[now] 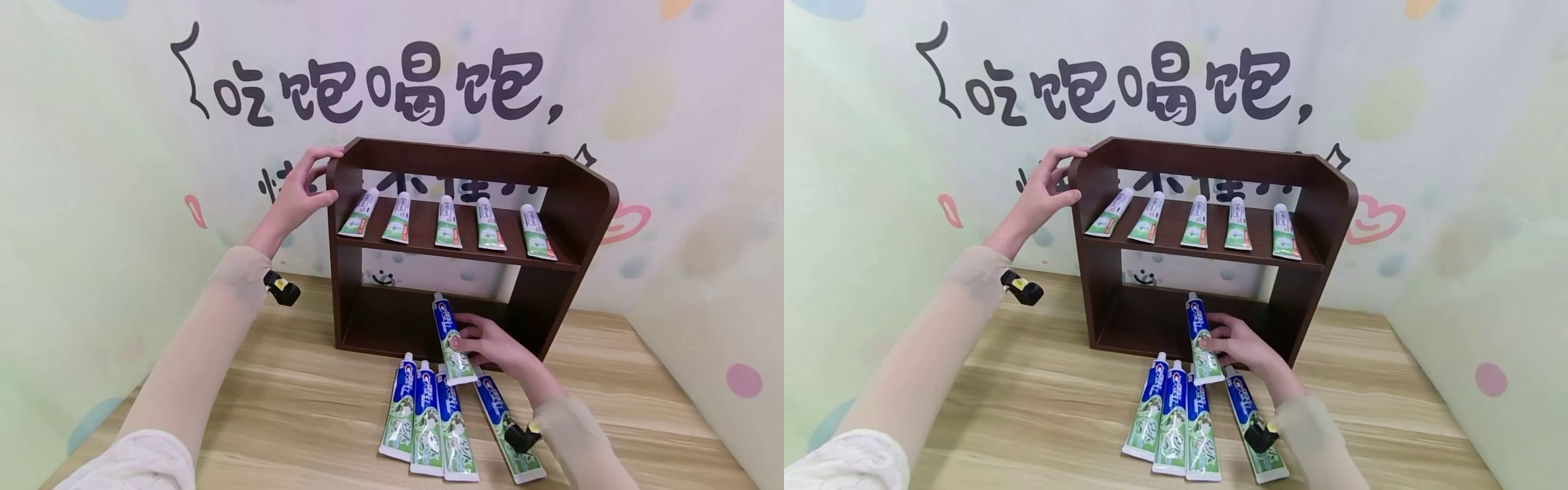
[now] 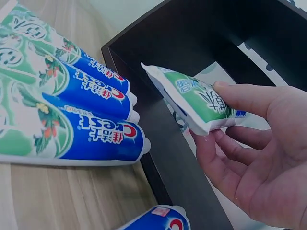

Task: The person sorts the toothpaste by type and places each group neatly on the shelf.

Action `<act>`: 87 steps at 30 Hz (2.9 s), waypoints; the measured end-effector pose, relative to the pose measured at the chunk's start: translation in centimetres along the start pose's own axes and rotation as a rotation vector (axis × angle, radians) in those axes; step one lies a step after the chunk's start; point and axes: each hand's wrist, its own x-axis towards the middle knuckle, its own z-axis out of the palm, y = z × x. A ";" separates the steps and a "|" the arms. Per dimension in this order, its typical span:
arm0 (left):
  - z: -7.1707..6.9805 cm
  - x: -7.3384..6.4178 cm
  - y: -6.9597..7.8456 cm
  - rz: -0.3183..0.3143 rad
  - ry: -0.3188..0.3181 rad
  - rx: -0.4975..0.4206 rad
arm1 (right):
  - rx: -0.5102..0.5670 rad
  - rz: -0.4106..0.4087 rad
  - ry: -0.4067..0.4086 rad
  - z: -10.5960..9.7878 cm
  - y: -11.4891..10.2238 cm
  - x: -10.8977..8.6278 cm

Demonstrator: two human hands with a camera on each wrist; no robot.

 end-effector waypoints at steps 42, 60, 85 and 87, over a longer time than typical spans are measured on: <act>0.0 -0.2 -0.1 0.010 0.010 -0.001 | 0.147 -0.052 0.060 4.6 -3.1 4.9; 0.2 -0.2 -0.1 -0.003 0.015 0.001 | 0.349 -0.117 0.023 7.6 -2.2 7.6; 0.7 -0.9 2.3 -0.028 0.008 0.002 | 0.598 -0.223 -0.259 10.6 -2.2 8.2; 0.7 -0.9 2.4 -0.025 0.007 0.004 | 0.581 -0.216 -0.226 10.8 -2.3 8.5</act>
